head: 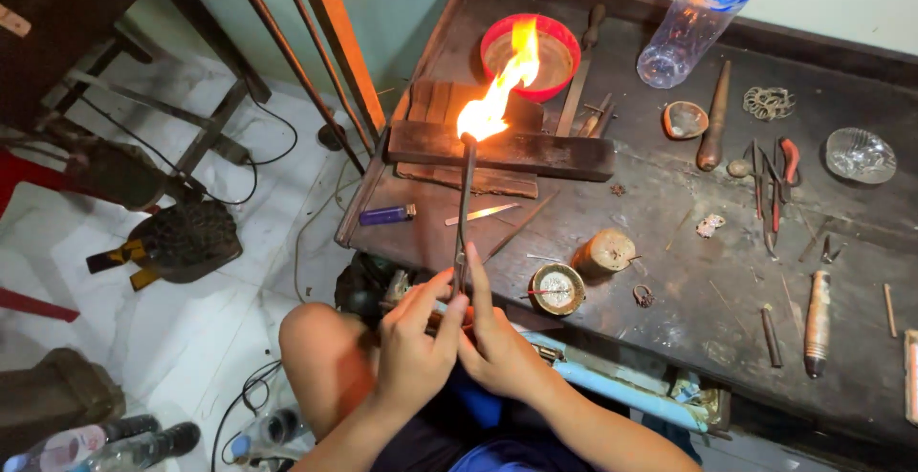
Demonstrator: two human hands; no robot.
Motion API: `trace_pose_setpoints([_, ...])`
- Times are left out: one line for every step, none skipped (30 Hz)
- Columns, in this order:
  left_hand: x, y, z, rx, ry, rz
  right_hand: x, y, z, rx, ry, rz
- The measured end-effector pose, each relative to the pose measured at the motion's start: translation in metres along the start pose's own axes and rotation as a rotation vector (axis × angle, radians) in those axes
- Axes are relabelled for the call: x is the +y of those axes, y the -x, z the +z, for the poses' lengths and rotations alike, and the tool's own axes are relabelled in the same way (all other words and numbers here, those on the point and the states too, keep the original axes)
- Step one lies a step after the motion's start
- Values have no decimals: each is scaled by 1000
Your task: Soldering and assembling small jewelry components using a blowtorch, tweezers, and pliers on a workbench.
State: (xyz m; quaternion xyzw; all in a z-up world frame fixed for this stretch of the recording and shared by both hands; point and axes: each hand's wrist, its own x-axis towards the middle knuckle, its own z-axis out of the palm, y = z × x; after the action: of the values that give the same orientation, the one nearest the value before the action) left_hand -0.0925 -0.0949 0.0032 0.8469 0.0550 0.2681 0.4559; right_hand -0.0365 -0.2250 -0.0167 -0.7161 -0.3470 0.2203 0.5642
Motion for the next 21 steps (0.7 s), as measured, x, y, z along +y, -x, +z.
trace_pose_setpoints([-2,0,0,0,-2,-10,-2,0,1,-7,-4,6])
trace_pose_setpoints([-3,1,0,24,9,-53,-4,0,2,-30,0,52])
trace_pose_setpoints([-5,-3,1,47,21,-86,-6,-3,0,-46,8,92])
trace_pose_setpoints([-6,-6,-3,48,21,-86,-12,1,-5,-46,8,91])
trace_pose_setpoints([-7,-8,-6,87,9,-42,-17,5,-10,-98,-12,63])
trace_pose_setpoints([-8,-10,-9,127,-3,1,-22,9,-14,-150,-33,35])
trace_pose_setpoints([-4,-17,-15,125,-3,1,-20,16,-22,-148,-34,36])
trace_pose_setpoints([0,-23,-20,135,43,-41,-17,23,-30,-162,-50,77])
trace_pose_setpoints([3,-28,-26,148,88,-86,-15,31,-37,-181,-65,120])
trace_pose_setpoints([7,-32,-28,149,87,-90,-8,36,-44,-184,-66,122])
trace_pose_setpoints([10,-36,-30,124,159,-116,-1,42,-50,-123,-88,91])
trace_pose_setpoints([14,-40,-32,99,232,-143,6,48,-56,-63,-110,61])
trace_pose_setpoints([17,-39,-33,100,233,-144,12,56,-61,-64,-108,62])
trace_pose_setpoints([20,-38,-34,60,251,-166,18,63,-66,32,-105,26])
trace_pose_setpoints([23,-37,-34,17,269,-188,25,71,-72,130,-102,-10])
trace_pose_setpoints([22,-36,-36,17,270,-189,29,78,-81,130,-101,-9])
trace_pose_setpoints([21,-32,-37,30,258,-201,34,87,-89,246,-16,-11])
trace_pose_setpoints([20,-29,-38,42,247,-213,39,96,-97,362,69,-14])
trace_pose_setpoints([19,-31,-41,41,247,-212,44,102,-104,364,70,-14])
trace_pose_setpoints([19,-34,-44,58,227,-202,48,109,-111,504,124,30])
trace_pose_setpoints([18,-33,-48,76,206,-197,53,117,-117,641,178,78])
